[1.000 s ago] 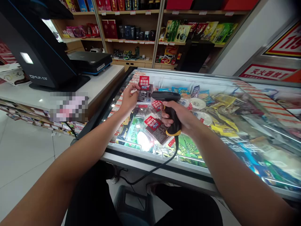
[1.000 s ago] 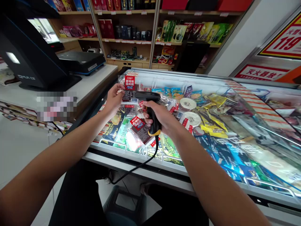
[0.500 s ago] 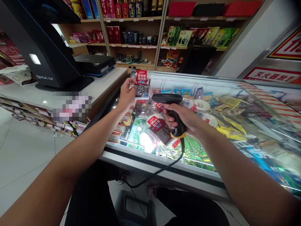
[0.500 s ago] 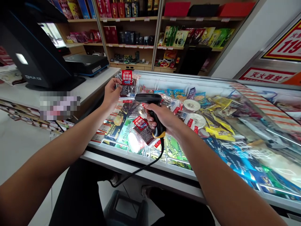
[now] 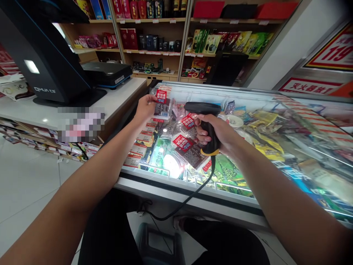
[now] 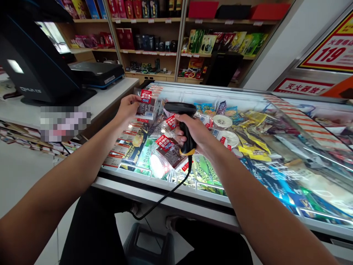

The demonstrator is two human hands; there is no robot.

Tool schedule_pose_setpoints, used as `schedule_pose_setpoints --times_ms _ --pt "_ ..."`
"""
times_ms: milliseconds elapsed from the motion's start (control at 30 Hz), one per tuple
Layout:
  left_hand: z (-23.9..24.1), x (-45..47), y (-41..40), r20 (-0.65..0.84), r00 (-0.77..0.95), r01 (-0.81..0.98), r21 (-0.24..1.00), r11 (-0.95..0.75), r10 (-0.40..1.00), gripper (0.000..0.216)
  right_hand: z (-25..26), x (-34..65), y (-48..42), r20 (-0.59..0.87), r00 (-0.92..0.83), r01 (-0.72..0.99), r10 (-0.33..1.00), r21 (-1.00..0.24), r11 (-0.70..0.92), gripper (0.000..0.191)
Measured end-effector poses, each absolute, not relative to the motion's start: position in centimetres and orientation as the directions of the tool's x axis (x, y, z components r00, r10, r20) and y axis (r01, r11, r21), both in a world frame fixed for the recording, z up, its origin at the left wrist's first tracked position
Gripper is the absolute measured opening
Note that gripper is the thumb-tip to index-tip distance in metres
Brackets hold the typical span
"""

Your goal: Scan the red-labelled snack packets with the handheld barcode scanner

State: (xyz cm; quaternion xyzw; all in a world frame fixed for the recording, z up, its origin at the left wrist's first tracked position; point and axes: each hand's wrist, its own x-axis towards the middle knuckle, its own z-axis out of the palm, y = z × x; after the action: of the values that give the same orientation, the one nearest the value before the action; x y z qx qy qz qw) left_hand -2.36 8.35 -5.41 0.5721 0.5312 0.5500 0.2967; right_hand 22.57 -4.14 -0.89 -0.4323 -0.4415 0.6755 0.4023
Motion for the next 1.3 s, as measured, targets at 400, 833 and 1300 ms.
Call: schedule_pose_setpoints --times_ms 400,833,1300 --pt "-4.6 -7.5 9.7 0.227 0.037 0.905 0.404 -0.129 0.973 0.040 -0.1 24.2 -2.9 -0.227 -0.133 -0.252 0.965 -0.934 -0.254 0.020" --pt "-2.2 2.6 -0.9 -0.218 0.562 0.791 0.425 -0.441 0.798 0.067 -0.8 24.6 -2.1 -0.181 -0.059 -0.369 0.982 -0.910 -0.190 0.035" --pt "-1.8 -3.1 5.9 0.113 0.243 0.410 0.888 -0.208 0.963 0.004 -0.2 25.8 -3.1 -0.279 -0.481 -0.029 0.831 -0.943 -0.333 0.025"
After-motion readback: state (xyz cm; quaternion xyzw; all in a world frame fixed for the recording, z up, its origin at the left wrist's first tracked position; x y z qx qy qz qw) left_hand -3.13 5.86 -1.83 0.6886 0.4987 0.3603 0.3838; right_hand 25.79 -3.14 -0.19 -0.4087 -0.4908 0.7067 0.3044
